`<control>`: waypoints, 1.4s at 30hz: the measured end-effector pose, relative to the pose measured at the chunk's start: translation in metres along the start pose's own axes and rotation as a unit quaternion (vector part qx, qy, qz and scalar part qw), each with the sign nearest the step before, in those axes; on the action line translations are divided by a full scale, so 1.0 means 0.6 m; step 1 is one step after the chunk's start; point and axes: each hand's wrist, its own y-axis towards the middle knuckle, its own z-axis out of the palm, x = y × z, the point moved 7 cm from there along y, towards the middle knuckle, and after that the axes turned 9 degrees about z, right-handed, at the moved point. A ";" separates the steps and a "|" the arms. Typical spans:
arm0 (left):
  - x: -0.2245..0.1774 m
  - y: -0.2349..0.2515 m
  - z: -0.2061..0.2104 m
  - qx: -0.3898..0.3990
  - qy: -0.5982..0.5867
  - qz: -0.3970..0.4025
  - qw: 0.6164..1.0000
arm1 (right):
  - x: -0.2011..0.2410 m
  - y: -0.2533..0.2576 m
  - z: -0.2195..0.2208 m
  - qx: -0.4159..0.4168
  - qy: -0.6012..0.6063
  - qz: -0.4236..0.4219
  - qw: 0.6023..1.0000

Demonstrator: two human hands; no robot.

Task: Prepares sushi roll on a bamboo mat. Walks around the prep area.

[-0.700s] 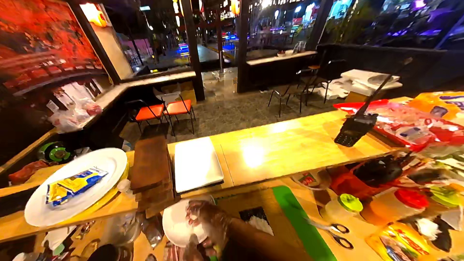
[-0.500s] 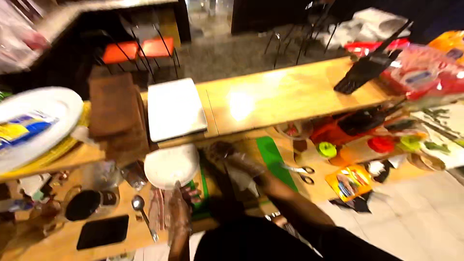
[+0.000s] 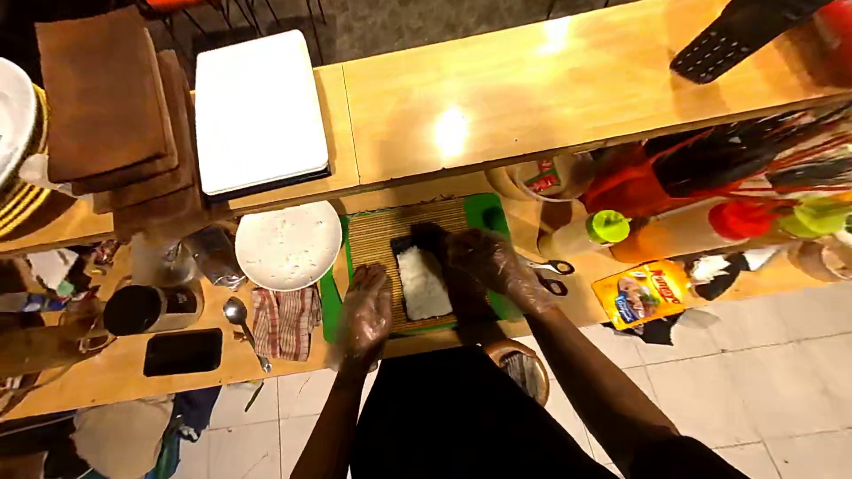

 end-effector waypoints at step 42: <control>-0.002 0.039 0.072 0.081 0.093 0.030 0.992 | 0.034 0.045 0.073 -0.031 -0.015 -0.146 0.989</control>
